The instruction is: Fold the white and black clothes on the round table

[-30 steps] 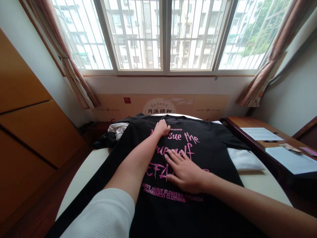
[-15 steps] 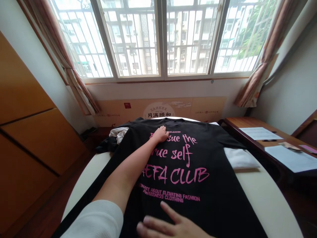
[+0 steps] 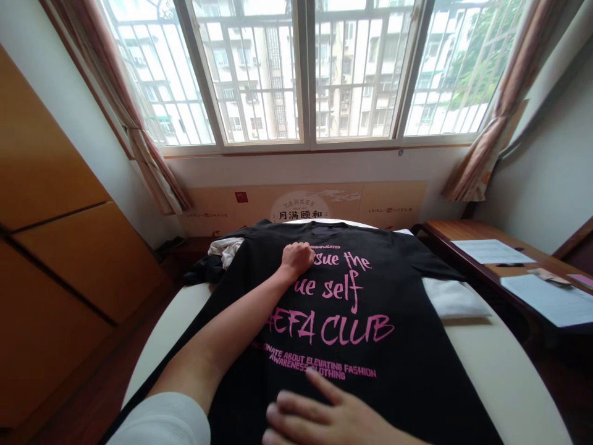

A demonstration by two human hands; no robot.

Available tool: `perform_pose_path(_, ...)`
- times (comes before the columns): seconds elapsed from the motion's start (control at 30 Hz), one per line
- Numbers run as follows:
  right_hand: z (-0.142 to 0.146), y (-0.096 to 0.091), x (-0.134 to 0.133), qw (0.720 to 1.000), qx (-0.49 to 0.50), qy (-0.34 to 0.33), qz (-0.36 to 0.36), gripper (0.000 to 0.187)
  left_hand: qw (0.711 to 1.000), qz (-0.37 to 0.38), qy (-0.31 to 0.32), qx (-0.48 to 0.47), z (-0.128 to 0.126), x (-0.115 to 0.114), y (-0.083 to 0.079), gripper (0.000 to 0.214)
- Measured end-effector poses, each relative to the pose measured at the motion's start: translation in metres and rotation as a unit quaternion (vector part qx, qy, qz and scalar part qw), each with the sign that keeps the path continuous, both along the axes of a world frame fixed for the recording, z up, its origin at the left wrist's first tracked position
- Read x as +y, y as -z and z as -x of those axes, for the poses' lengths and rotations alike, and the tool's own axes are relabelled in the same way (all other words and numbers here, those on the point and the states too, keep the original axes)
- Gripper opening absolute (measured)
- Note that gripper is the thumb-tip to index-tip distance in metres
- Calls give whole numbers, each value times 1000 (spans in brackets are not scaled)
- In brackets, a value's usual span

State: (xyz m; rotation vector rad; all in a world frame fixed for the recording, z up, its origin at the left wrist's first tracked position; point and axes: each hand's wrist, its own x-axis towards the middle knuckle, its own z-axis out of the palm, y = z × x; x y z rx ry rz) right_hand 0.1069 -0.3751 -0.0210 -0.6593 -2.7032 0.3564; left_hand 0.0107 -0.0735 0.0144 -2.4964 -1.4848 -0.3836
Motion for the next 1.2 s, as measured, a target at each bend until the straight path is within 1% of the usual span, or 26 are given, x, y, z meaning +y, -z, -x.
perform_pose_path(0.1, -16, -15, 12, 996, -19, 87, 13, 83, 1000, -7, 7, 21, 4, -18, 1, 36)
perform_pose_path(0.13, -19, -17, 14, 994, -31, 104, 19, 87, 999, -5, 17, 26, 6, -25, 1, 35)
perform_pose_path(0.17, -21, -17, 15, 993, -40, 106, 20, 89, 999, -3, 27, 29, 7, -33, 1, 35)
perform_pose_path(0.23, -20, -11, 14, 995, -50, 88, 1, 82, 998, 11, 47, 30, 11, -48, 2, 35)
perform_pose_path(0.3, -16, -2, 12, 996, -56, 60, -41, 72, 997, 31, 62, 16, 16, -63, 4, 35)
perform_pose_path(0.4, -8, 11, 8, 993, -60, 32, -98, 62, 991, 72, 110, -11, 32, -79, 7, 41)
perform_pose_path(0.47, -7, 13, 7, 992, -62, 24, -104, 60, 982, 110, 151, -21, 46, -85, 8, 48)
perform_pose_path(0.53, -7, 12, 7, 994, -65, 17, -89, 61, 975, 144, 166, -32, 63, -89, 8, 50)
perform_pose_path(0.6, -9, 8, 6, 996, -65, 10, -66, 64, 976, 150, 145, -61, 80, -91, 7, 51)
perform_pose_path(0.7, -10, 4, 6, 998, -57, 7, -39, 69, 979, 128, 87, -131, 103, -92, 7, 60)
perform_pose_path(0.77, -10, 3, 5, 998, -51, 12, -31, 70, 979, 120, 72, -148, 117, -90, 7, 62)
perform_pose_path(0.9, -10, 2, 4, 999, -52, 12, -9, 71, 984, 118, 72, -113, 143, -85, 8, 62)
perform_pose_path(0.97, -12, 2, 3, 999, -53, 6, 3, 72, 986, 123, 59, -95, 155, -83, 9, 64)
perform_pose_path(1.1, -14, 3, 2, 998, -49, 8, 29, 72, 989, 148, -6, -25, 173, -86, 12, 72)
perform_pose_path(1.2, -15, -3, 2, 997, -38, 15, 65, 68, 987, 156, -43, 22, 176, -96, 8, 81)
